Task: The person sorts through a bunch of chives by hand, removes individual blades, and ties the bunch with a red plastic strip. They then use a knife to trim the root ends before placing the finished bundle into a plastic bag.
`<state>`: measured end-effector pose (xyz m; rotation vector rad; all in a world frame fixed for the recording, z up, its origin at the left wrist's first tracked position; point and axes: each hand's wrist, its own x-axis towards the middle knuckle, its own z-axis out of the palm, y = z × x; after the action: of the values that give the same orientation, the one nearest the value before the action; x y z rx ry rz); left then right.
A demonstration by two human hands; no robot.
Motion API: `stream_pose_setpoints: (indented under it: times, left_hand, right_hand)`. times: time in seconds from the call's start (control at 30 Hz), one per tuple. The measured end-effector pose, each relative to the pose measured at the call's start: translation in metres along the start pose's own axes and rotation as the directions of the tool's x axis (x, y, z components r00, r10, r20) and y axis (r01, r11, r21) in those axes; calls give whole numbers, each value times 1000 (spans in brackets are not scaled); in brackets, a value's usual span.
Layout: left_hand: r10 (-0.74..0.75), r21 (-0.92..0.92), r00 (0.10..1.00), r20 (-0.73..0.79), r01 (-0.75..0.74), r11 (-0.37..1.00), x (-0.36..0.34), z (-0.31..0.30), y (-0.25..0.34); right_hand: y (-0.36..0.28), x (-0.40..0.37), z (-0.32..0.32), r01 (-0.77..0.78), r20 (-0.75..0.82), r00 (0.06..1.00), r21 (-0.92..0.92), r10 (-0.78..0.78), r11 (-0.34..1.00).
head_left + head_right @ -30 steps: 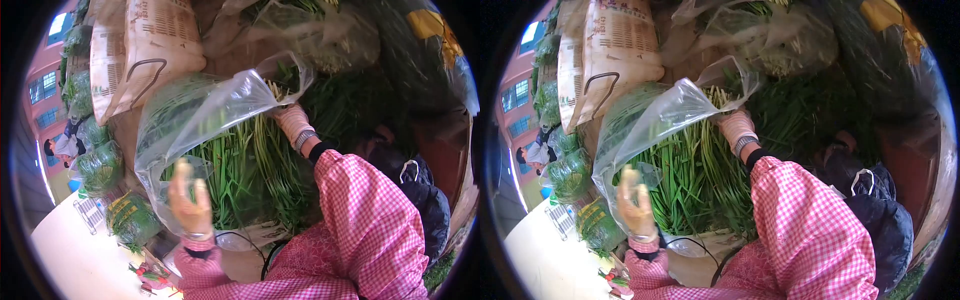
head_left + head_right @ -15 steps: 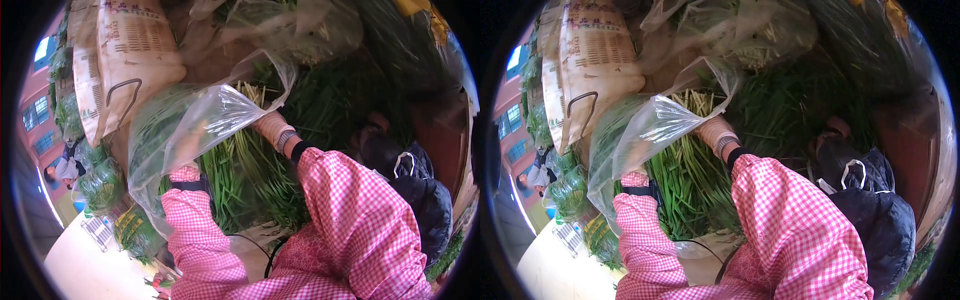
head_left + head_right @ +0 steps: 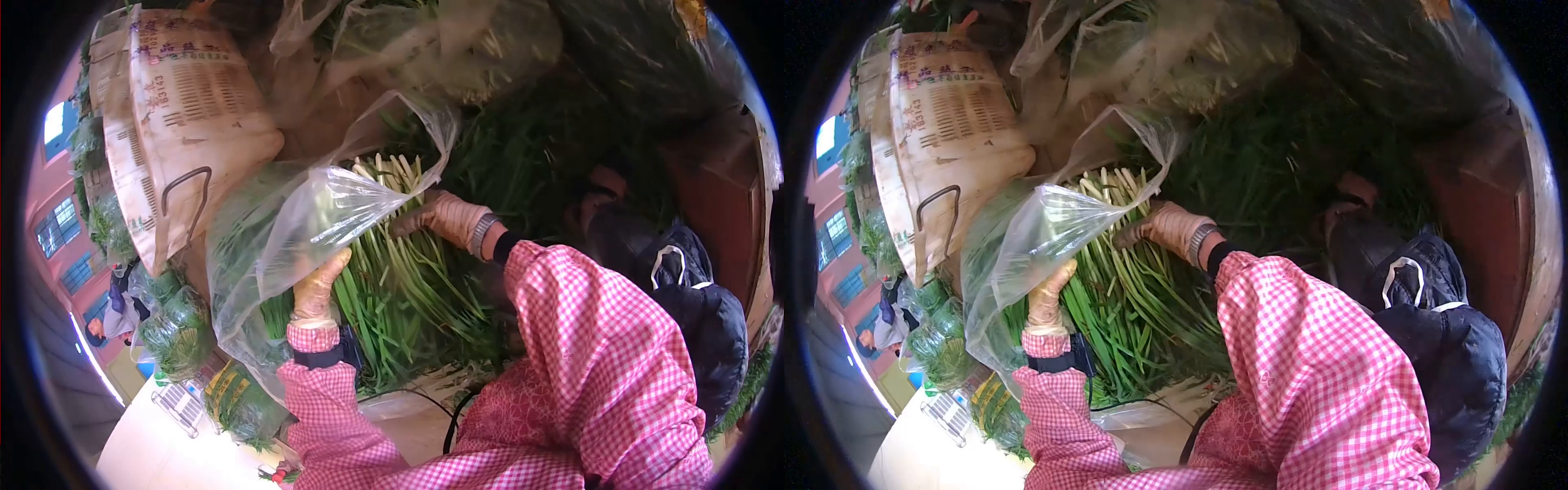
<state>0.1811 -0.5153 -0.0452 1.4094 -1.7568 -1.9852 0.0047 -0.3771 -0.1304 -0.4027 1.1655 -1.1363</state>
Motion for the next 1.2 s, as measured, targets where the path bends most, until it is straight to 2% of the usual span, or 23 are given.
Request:
stream_pose_setpoints:
  times: [0.03, 0.1, 0.13, 0.17, 0.2, 0.23, 0.3, 0.37, 0.43, 0.47, 0.5, 0.53, 0.57, 0.6, 0.67, 0.7, 0.77, 0.87, 0.97, 1.03, 1.07, 1.13, 1.2]
  left_hand:
    - [-94, -243, 995, 29, 98, 965, 6, -1, -3]
    - [-80, -5, 997, 22, 81, 997, 14, -8, -13]
    - [-73, 115, 997, 19, 71, 991, 17, -11, -18]
    - [-61, 175, 998, 14, 58, 983, 14, -4, -8]
    - [-50, 238, 999, 6, 47, 970, 10, 1, -1]
    - [-47, 161, 997, -53, 55, 985, 8, 3, -5]
    - [-73, 170, 996, -52, 81, 982, 4, 6, 3]
    - [-45, 170, 998, -31, 50, 984, -3, 5, 4]
    - [38, 190, 999, 0, -37, 981, -7, -4, 6]
    - [-29, 68, 999, 33, 27, 997, 1, -26, -3]
    - [-96, -54, 993, 75, 101, 993, 14, -61, -20]
    - [-172, 137, 984, -41, 176, 975, 18, -57, -11]
    - [-245, 302, 957, -155, 282, 911, 22, -54, -3]
    - [-108, 409, 986, -129, 152, 900, 26, -46, -7]
    - [135, 625, 989, -58, -69, 778, 30, -35, -12]
    - [240, 726, 970, -30, -144, 672, 30, -29, -11]
    - [378, 908, 926, 3, -160, 386, 20, -11, 6]
    - [419, 906, 904, -88, -102, 410, -19, 36, 31]
    - [229, 561, 973, -44, -165, 811, -7, 56, -10]
    - [307, 839, 948, 86, -235, 490, 19, 50, -53]
    - [283, 837, 950, 129, -258, 482, 28, 49, -63]
    - [273, 688, 955, 114, -274, 672, 25, 64, -60]
    - [270, 292, 963, -5, -257, 921, 15, 86, -49]
  right_hand:
    - [-2, 0, -6, -51, 34, 998, 32, 50, 998]
    - [29, 21, -10, 63, 43, 997, -152, -57, 986]
    - [60, 43, -8, 195, 38, 980, -331, -193, 923]
    - [102, 71, -3, 335, 39, 927, -530, -373, 779]
    - [95, 75, 7, 403, 32, 860, -656, -509, 638]
    - [90, 74, 10, 388, 33, 870, -663, -493, 641]
    - [70, 64, 16, 355, 32, 888, -683, -460, 639]
    - [63, 64, 28, 252, -187, 895, -538, -405, 805]
    - [23, 31, 23, 120, -191, 961, -360, -199, 925]
    - [1, 15, 20, 38, -190, 978, -273, -92, 961]
    - [-12, 2, 22, 79, -160, 980, -258, -123, 963]
    - [-17, -7, 22, 119, -127, 980, -243, -154, 963]
    - [-3, -3, 17, 211, -127, 967, -86, -221, 974]
    - [11, 0, 13, 298, -127, 949, 73, -288, 952]
    - [4, -18, 4, 157, -174, 980, 398, -94, 904]
    - [8, -20, -1, 107, -127, 991, 497, -49, 861]
    - [0, -29, -3, 69, -77, 997, 546, -33, 835]
    - [-8, -32, -6, 2, -10, 1000, 510, 3, 860]
    - [-13, -39, -4, -19, 11, 1000, 471, 16, 882]
    - [-13, -41, -2, 16, -4, 1000, 463, -16, 886]
    - [-12, -38, 0, 12, -14, 1000, 491, -6, 871]
    - [-14, -40, 4, -4, -29, 999, 550, 24, 835]
    - [-12, -36, 6, 5, -71, 997, 564, 43, 826]
